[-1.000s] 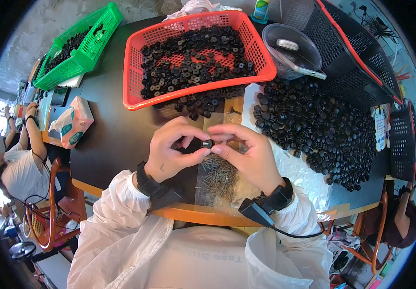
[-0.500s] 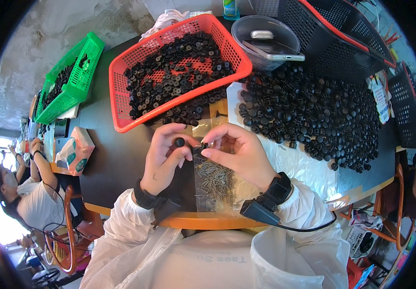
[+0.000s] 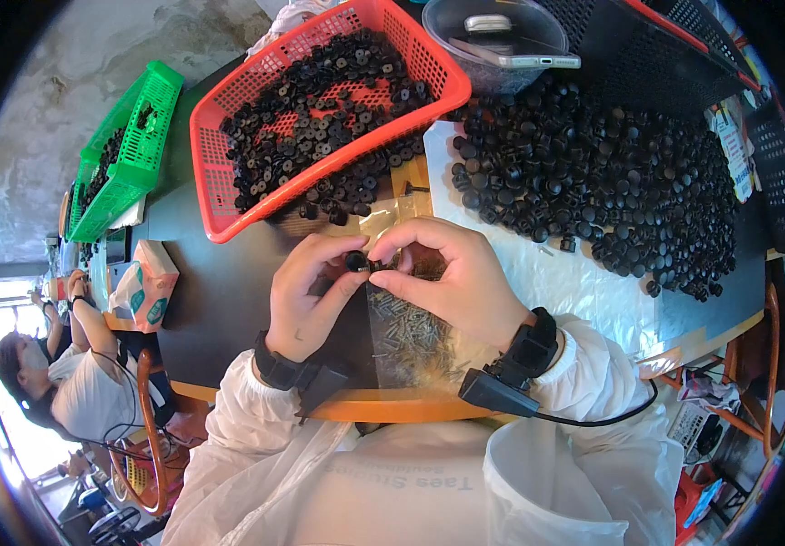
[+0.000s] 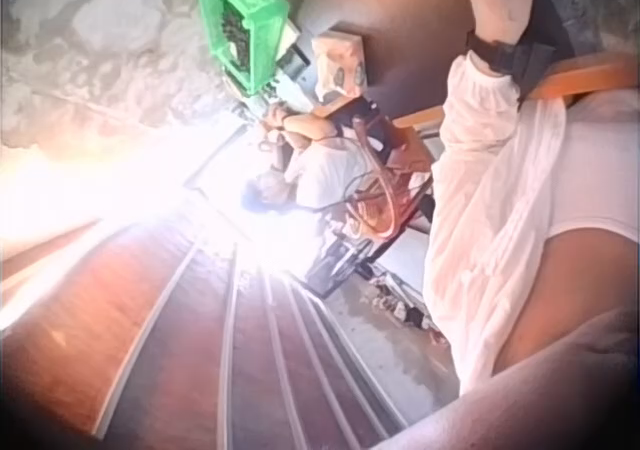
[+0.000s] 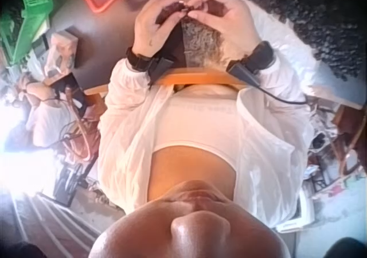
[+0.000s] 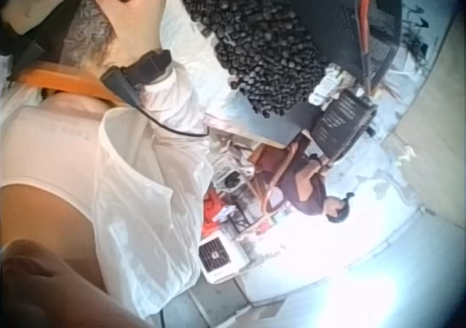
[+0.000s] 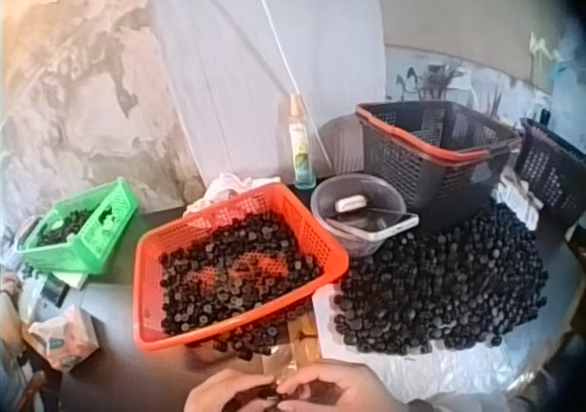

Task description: Inserting small metal pins into black plastic components at a factory work table.

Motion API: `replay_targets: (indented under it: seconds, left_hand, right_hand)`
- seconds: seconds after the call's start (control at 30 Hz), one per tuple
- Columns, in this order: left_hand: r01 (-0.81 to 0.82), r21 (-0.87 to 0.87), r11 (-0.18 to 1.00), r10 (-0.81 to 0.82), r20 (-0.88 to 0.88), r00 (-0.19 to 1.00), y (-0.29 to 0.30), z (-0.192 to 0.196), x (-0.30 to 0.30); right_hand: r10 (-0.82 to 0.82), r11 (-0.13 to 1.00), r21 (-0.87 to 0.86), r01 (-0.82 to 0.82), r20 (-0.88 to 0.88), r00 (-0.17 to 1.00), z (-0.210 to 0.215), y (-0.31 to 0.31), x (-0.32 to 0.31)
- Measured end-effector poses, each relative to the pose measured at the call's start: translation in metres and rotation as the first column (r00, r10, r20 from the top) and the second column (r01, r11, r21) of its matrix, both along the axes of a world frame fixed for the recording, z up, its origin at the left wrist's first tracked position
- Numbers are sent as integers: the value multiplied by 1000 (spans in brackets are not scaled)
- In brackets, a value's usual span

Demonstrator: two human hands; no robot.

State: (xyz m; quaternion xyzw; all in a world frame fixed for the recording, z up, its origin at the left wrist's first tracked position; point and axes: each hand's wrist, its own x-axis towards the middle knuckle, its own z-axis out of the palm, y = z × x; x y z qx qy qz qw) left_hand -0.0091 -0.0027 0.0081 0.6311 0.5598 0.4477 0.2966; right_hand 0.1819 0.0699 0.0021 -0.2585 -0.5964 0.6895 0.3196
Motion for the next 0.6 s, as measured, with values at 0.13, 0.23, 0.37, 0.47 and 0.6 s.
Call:
replay_targets:
  seconds: [0.13, 0.23, 0.37, 0.47, 0.6]
  left_hand:
    - [25, 4, 1000, -25, 45, 999, -2, -2, -1]
    - [48, 27, 998, -48, -14, 999, -1, -1, -3]
    - [54, 61, 997, -53, -22, 998, 0, 0, -2]
    - [0, -24, 1000, 5, 200, 980, -3, -2, 4]
    - [-8, -65, 998, 24, 254, 967, -7, -11, -2]
  right_hand:
    - [-40, 991, 130, 25, 107, 993, 1, -2, -2]
    - [-79, 977, 205, 52, 130, 988, 1, -2, -1]
    - [-120, 967, 242, 83, 142, 983, 4, -3, -1]
    - [-121, 960, 269, 74, 165, 979, 5, -2, -1]
    - [-130, 960, 267, 87, 146, 981, 4, -3, -1]
